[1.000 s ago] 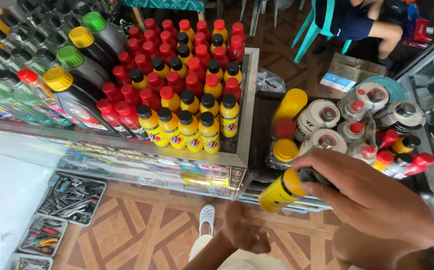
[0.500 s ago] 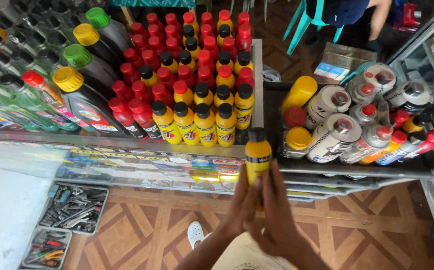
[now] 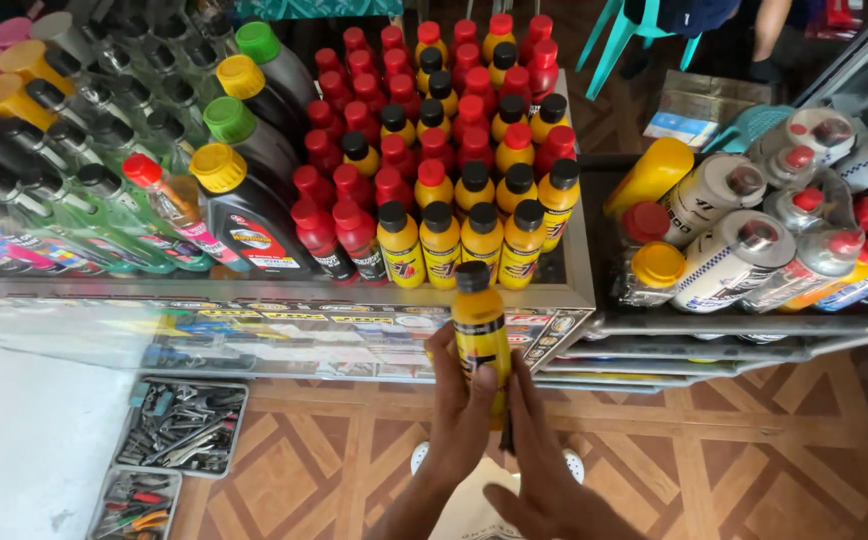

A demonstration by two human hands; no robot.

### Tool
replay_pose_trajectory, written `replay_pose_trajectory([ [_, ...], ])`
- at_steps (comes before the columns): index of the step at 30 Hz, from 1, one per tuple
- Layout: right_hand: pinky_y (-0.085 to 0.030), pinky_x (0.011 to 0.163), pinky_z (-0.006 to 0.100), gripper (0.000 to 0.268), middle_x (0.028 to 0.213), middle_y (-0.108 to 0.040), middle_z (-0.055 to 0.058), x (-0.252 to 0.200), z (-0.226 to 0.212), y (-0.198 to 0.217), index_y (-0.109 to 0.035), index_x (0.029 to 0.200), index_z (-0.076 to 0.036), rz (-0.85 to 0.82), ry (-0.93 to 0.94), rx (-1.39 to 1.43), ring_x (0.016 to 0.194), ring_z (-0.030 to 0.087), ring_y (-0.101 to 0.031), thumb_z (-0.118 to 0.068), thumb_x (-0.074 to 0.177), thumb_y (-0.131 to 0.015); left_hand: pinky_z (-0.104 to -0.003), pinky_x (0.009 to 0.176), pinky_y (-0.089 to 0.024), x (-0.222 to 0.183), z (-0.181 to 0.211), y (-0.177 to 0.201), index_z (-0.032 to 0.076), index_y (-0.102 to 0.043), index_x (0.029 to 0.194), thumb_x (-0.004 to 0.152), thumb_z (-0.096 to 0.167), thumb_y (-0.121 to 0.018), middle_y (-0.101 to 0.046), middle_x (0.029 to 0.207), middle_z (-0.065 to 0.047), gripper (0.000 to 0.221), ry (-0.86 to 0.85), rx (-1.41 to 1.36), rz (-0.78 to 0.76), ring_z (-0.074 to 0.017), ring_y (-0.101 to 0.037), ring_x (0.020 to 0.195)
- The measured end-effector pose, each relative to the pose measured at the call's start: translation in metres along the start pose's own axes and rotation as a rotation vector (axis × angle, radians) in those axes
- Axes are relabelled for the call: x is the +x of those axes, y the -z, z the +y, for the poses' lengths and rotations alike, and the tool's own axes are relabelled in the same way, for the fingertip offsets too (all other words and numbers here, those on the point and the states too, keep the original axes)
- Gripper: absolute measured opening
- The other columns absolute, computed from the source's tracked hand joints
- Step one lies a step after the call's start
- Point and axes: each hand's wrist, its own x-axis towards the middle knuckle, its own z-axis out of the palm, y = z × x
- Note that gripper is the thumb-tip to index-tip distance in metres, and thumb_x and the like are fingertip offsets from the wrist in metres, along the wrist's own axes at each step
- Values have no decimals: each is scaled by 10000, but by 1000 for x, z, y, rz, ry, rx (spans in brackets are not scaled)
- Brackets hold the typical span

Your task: Organizing and cleaning lubricant bottles and spray cans on a shelf and in a tray.

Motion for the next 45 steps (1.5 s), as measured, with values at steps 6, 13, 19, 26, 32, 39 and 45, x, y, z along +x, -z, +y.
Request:
replay_pose_trajectory([
  [6, -245, 1204, 497, 1022, 1720, -92, 160, 22, 2, 17, 126, 1615, -43, 169, -408, 393, 1563, 351, -200, -447, 948, -536, -380, 876, -511, -3, 24, -19, 62, -352, 1397, 1059, 184, -467, -529, 1231, -125, 378, 15, -11, -183, -202, -541, 1031],
  [13, -250, 1241, 562, 1034, 1650, -143, 273, 13, -8, 24, -82, 1603, 34, 159, -104, 97, 1529, 473, -212, -246, 691, -482, -360, 968, -471, 4, 16, -30, 10, -266, 1520, 1046, 160, -453, -523, 1339, -164, 531, -20, 14, -119, -224, -541, 1151],
  [19, -246, 1216, 470, 1073, 1683, -204, 210, 29, -2, 50, -44, 1620, 18, 265, -347, 262, 1533, 369, -252, -102, 676, -540, -373, 924, -490, 1, 27, -48, 46, -417, 1396, 1052, 184, -509, -541, 1223, -94, 382, -2, -9, -218, -183, -539, 1032],
  [26, -217, 1273, 589, 940, 1689, -135, 333, -3, 2, 42, -137, 1593, 70, 56, -54, -108, 1589, 521, -168, -338, 871, -580, -411, 1005, -473, 12, 2, -48, 29, -127, 1553, 1020, 144, -542, -469, 1330, -165, 685, -104, -4, -126, -246, -515, 1168],
  [32, -317, 1171, 496, 901, 1687, -152, 253, 13, -13, 41, 31, 1608, 26, 122, -358, 210, 1517, 403, -278, -286, 890, -415, -265, 709, -487, 6, -4, -49, 75, -351, 1450, 1020, 151, -590, -614, 1157, -142, 498, 22, -173, -62, -154, -600, 892],
  [39, -140, 1297, 461, 944, 1715, -161, 233, 30, -9, 60, -70, 1612, 85, 272, -108, 390, 1600, 361, -180, -535, 1002, -436, -375, 1029, -453, -2, 16, -63, 11, -435, 1490, 1084, 172, -404, -589, 1366, -129, 438, -41, 54, -92, -218, -564, 1200],
  [45, -58, 1281, 596, 906, 1714, 62, 306, -3, -5, 35, 27, 1597, 76, -60, -121, 159, 1613, 482, 58, -273, 942, -494, -352, 854, -515, 1, 9, -38, 50, -436, 1384, 1053, 259, -494, -635, 1171, -117, 396, 23, 8, 71, -168, -597, 972],
])
